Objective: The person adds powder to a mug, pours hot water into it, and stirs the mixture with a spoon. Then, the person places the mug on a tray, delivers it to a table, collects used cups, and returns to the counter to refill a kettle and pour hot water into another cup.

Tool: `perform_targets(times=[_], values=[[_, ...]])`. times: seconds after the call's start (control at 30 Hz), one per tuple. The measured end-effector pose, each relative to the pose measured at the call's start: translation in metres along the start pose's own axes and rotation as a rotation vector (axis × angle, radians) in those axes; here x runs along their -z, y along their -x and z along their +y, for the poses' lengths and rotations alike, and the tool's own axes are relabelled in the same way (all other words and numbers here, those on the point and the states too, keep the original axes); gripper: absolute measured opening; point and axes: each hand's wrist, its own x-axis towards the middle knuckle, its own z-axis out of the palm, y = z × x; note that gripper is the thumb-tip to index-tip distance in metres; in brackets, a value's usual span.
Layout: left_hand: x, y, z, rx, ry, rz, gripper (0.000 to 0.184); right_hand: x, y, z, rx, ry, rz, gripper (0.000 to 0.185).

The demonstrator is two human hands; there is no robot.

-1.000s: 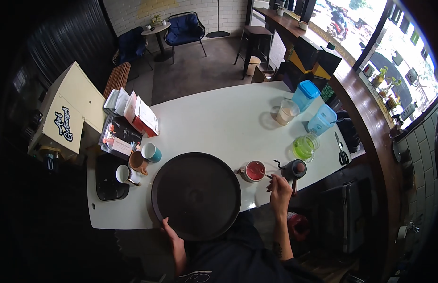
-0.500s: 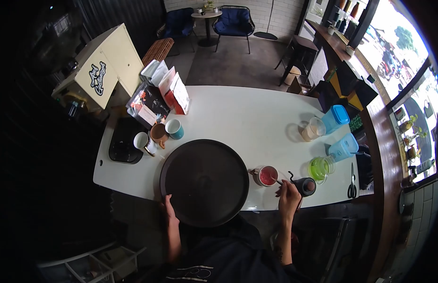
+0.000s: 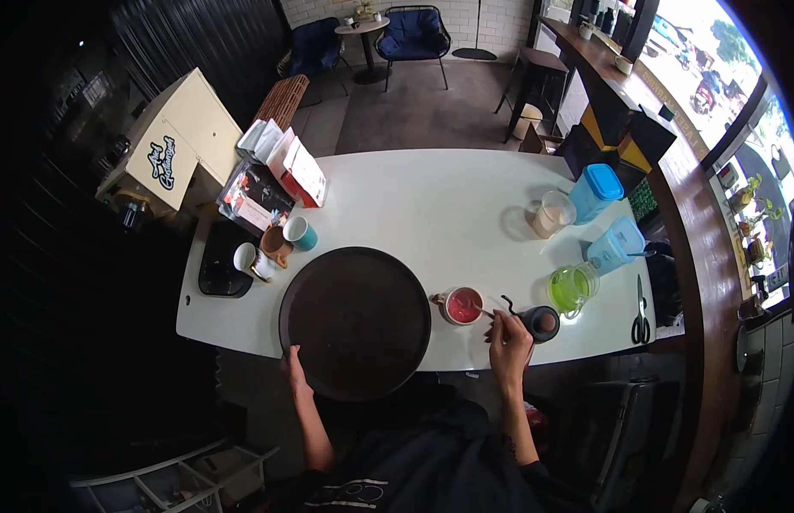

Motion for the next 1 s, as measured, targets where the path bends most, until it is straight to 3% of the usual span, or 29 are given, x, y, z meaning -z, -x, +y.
perform_targets(times=[0.17,0.33,0.4,0.53,0.63,0.67,0.73,1.0], values=[[-0.012,0.012,0.012,-0.024,-0.026,0.071,0.046,-0.001,0.0,0.012,0.027,-0.069,-0.089,0.015],[-0.012,0.015,0.011,-0.101,-0.157,0.058,0.051,0.002,-0.002,0.002,-0.002,-0.094,-0.021,0.016],[-0.02,0.034,0.02,-0.304,-0.254,0.094,0.055,0.003,-0.005,0.005,0.01,-0.073,-0.033,0.016],[-0.027,0.049,0.027,-0.472,-0.581,0.195,0.058,0.002,-0.005,0.01,0.057,-0.055,-0.088,0.017],[-0.028,0.06,0.036,-0.772,-0.758,0.279,0.046,0.003,-0.005,0.011,0.073,-0.056,-0.08,0.017],[-0.029,0.063,0.043,-0.77,-0.761,0.279,0.046,0.004,-0.005,0.012,0.065,-0.061,-0.062,0.017],[-0.033,0.068,0.053,-0.832,-0.682,0.198,0.041,0.005,-0.003,0.013,0.058,-0.063,-0.054,0.017],[-0.099,0.122,0.049,-0.698,-0.32,-0.629,0.027,0.008,0.009,0.015,0.042,-0.055,-0.004,0.017]])
